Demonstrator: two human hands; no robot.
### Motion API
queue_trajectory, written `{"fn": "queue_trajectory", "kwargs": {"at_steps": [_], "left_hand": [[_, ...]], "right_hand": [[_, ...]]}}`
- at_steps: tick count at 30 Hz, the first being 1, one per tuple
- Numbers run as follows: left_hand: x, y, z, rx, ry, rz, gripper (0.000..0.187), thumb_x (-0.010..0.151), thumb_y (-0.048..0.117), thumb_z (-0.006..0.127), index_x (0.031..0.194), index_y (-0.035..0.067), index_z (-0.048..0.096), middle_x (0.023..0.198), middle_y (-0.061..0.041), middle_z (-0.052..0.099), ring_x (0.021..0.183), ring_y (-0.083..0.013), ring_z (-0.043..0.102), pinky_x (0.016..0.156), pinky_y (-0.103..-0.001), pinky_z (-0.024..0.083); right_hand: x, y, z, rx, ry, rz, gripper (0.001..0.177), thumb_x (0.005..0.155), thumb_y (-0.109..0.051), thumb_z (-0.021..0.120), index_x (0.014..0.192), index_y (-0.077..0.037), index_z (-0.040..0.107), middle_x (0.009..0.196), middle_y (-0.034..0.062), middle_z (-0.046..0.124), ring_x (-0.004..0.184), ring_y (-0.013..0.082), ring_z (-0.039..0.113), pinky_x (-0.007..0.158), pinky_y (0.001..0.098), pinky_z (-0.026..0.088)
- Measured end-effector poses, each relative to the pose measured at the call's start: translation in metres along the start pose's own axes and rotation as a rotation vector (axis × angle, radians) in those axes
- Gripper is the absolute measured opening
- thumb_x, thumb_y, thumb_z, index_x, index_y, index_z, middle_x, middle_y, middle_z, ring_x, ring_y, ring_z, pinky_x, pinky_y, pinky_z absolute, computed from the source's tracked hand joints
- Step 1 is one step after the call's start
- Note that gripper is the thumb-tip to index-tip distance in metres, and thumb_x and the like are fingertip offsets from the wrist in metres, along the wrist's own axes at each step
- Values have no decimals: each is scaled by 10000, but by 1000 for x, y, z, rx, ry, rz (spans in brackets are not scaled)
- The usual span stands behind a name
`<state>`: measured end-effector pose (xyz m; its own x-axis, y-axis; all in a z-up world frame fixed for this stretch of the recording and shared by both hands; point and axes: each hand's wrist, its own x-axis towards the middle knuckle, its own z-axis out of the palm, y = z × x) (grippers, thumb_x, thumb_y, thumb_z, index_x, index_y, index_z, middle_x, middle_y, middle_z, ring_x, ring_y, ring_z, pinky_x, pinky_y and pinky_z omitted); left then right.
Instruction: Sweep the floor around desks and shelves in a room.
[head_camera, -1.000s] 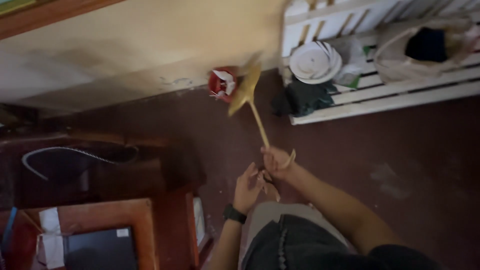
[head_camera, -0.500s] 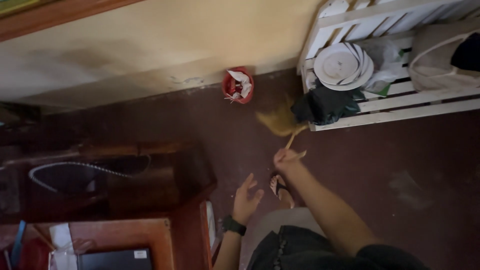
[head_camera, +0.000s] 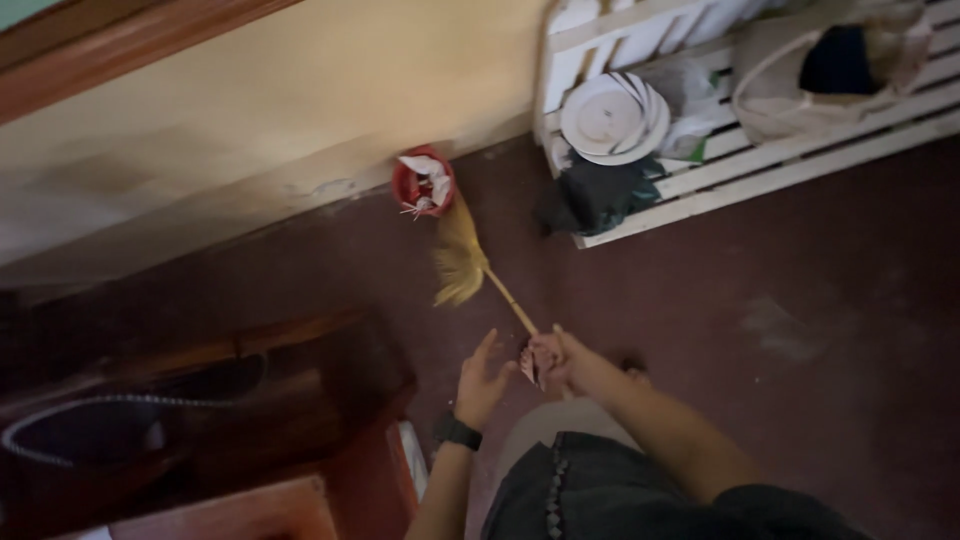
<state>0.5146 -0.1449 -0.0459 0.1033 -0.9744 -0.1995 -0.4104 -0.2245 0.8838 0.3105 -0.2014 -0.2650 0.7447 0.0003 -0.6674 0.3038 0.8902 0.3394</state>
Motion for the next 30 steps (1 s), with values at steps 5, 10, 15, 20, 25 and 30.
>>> {"fn": "queue_trajectory", "kwargs": {"at_steps": [5,10,15,20,25,30], "left_hand": [[8,17,25,-132,-107,1,678,879,183,740,1487,34,481,1337,-197,696,1240,-320,680,993,-409,553],[8,45,63,-27,-136,3,692,906,233,777,1482,8,467,1285,-236,687,1225,-345,669,995,-416,536],[-1,88,114,-2,-148,-107,629,935,208,723,1489,21,492,1277,-235,691,1208,-340,665,986,-413,532],[-3,100,196,0,-294,-19,671,917,183,699,1529,56,453,1288,-213,700,1162,-291,690,955,-401,561],[9,165,285,99,-470,-46,724,890,273,735,1526,110,430,1329,-155,660,1137,-300,663,933,-437,543],[20,208,390,85,-578,300,720,931,348,754,1532,103,444,1302,-161,690,1233,-343,619,1040,-468,459]], "right_hand": [[-10,-79,-127,116,351,-259,111,1044,-153,570,971,-70,555,622,-25,445,440,78,404,391,197,323],[-135,-115,-164,197,542,-480,108,991,-110,563,925,-25,577,677,31,525,493,133,481,421,253,387],[-222,-142,-191,-39,804,-555,187,1019,-195,569,1034,-11,597,787,81,583,595,171,553,483,293,452],[-331,-159,-264,-196,1096,-626,304,1046,-281,576,1143,5,616,897,131,639,697,209,625,545,335,516],[-408,-105,-287,-60,1244,-741,335,1041,-290,603,1229,-13,609,969,141,660,745,212,602,563,362,519],[-447,-36,-293,-97,1269,-778,294,997,-171,633,1259,-40,603,1081,139,641,811,197,625,634,340,564]]}}
